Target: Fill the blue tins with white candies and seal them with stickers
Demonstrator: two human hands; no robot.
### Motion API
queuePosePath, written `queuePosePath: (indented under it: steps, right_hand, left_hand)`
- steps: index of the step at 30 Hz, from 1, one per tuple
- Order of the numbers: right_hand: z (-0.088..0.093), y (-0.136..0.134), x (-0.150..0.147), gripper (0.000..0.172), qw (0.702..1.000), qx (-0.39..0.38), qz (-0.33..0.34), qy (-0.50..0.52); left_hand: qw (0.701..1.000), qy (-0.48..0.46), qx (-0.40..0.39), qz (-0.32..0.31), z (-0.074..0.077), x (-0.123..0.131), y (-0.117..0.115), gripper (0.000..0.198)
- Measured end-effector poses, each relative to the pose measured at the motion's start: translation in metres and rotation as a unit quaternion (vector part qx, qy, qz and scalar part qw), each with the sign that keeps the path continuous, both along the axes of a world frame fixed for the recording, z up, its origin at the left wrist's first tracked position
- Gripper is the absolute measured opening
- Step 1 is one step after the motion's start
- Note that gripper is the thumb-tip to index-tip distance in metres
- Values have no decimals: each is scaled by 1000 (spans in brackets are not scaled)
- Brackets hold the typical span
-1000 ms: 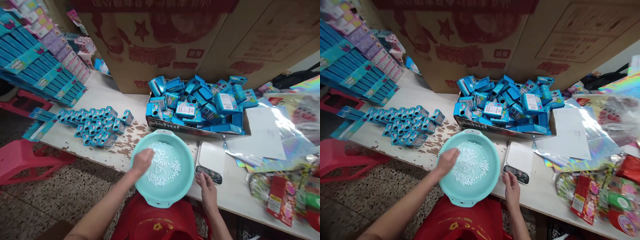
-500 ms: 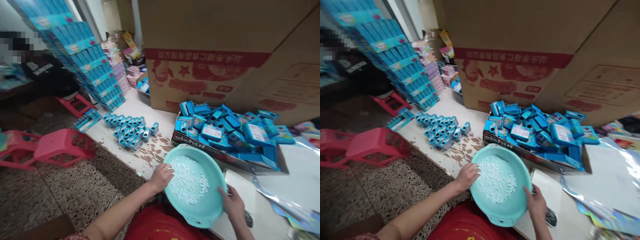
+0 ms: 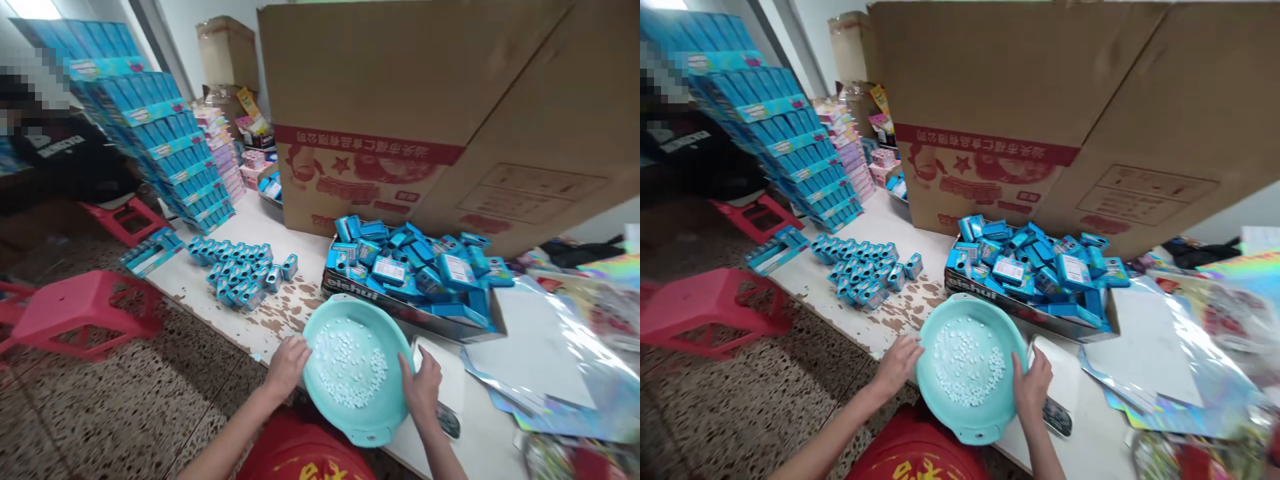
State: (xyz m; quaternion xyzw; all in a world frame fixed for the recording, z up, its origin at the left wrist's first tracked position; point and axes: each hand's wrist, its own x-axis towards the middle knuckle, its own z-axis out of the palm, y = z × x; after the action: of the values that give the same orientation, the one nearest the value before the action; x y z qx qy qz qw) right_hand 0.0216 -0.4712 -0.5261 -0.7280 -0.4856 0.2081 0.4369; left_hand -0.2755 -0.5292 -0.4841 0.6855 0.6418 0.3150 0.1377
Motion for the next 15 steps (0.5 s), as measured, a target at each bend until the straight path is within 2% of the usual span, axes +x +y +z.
queuePosePath:
  steps: [2, 4, 6, 8, 9, 10, 12, 13, 14, 15]
  right_hand:
    - [18, -5, -14, 81, 998, 28, 4, 62]
    - [32, -10, -37, 73, 979, -1, 20, 205]
    - [39, -12, -64, 70, 919, -49, 56, 388]
    - [45, -13, -82, 69, 846, -93, 111, 513]
    - [49, -13, -83, 69, 820, -111, 135, 545]
    - [53, -14, -77, 68, 802, -126, 156, 563]
    - [63, -14, -48, 67, 787, -132, 171, 579]
    - [67, -12, -27, 65, 796, -108, 148, 577]
    - [71, -8, -5, 62, 829, -47, 102, 548]
    - [73, -3, 14, 63, 866, 19, 85, 493]
  left_hand:
    - [997, -64, 25, 19, 29, 7, 16, 25]
    - [990, -120, 63, 28, 52, 28, 33, 33]
    - [985, -158, 73, -9, 58, 61, 47, 44]
    - [981, -157, 11, -111, 44, 95, 54, 53]
    - [974, -132, -54, -176, 32, 108, 56, 55]
    - [960, -100, -126, -231, 18, 118, 56, 56]
    - [940, -52, -225, -253, -5, 124, 54, 60]
    - [939, -52, -251, -228, -12, 123, 52, 63]
    - [944, -75, -267, -180, -16, 121, 50, 67]
    - [943, -122, -286, -118, -17, 120, 49, 69]
